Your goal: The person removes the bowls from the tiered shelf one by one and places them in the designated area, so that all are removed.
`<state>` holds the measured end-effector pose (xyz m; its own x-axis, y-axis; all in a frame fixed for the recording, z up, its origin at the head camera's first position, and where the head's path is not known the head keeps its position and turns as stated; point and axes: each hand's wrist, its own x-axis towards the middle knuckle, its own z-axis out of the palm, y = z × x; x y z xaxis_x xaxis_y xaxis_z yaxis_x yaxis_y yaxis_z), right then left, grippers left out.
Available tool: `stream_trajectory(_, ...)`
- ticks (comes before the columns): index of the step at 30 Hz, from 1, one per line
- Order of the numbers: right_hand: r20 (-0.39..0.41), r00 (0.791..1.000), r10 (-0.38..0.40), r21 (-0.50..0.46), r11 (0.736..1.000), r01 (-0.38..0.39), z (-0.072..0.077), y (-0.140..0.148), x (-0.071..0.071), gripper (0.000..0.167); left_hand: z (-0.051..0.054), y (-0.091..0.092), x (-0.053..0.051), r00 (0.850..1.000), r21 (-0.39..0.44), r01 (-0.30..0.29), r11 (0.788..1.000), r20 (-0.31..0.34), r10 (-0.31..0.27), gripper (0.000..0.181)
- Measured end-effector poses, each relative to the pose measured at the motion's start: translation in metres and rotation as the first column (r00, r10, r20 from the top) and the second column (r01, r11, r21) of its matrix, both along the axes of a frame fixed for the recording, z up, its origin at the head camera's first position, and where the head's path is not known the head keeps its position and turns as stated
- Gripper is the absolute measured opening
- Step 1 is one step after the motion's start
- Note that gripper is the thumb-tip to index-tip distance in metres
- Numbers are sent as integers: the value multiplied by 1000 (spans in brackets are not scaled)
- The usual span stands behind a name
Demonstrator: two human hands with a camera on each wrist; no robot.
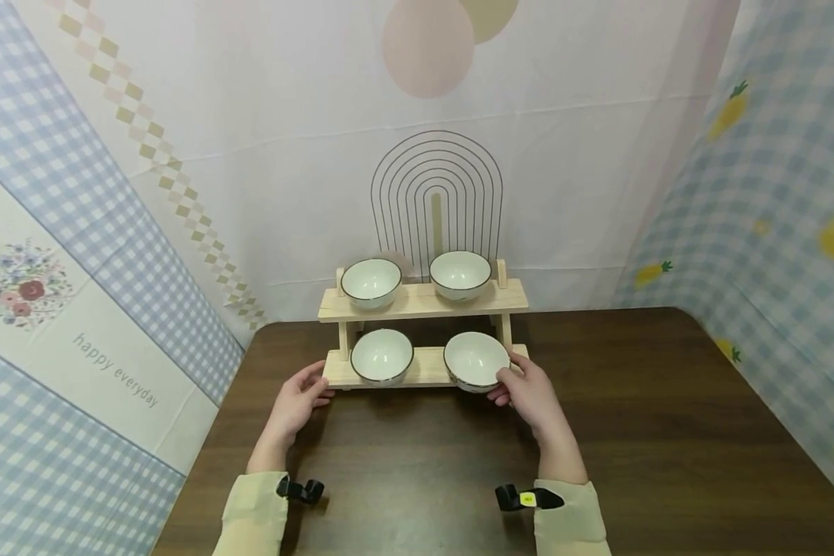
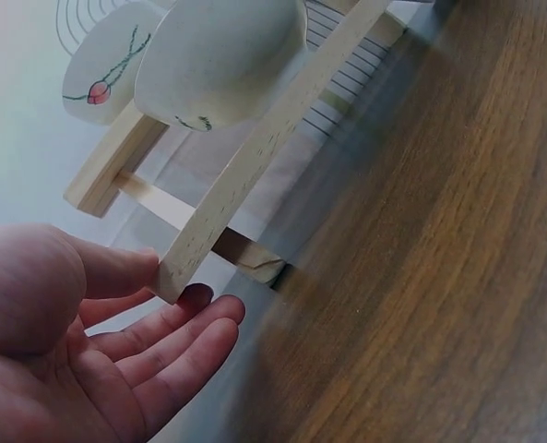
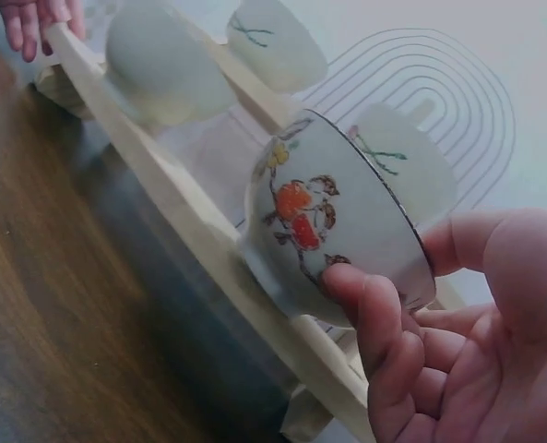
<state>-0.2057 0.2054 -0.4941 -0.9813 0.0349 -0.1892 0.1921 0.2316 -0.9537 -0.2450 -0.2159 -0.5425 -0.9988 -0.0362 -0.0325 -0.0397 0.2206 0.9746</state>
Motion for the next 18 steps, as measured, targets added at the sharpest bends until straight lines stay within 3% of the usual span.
stream_trajectory(6,-1,995,98,15,995,-98,6,11,6,65,0,0,0,1000,2,-7,1000,11,7,44)
stream_trajectory(10,-20,980,196,34,980,-196,11,18,11,63,1,2,1,1000,7,-4,1000,12,4,44)
stream_trajectory(14,-39,950,310,49,950,-308,13,21,13,63,2,3,1,1000,14,-6,1000,12,5,44)
stream_trajectory(18,-55,901,431,59,902,-428,11,14,14,64,0,2,0,1000,20,-11,1000,18,11,44)
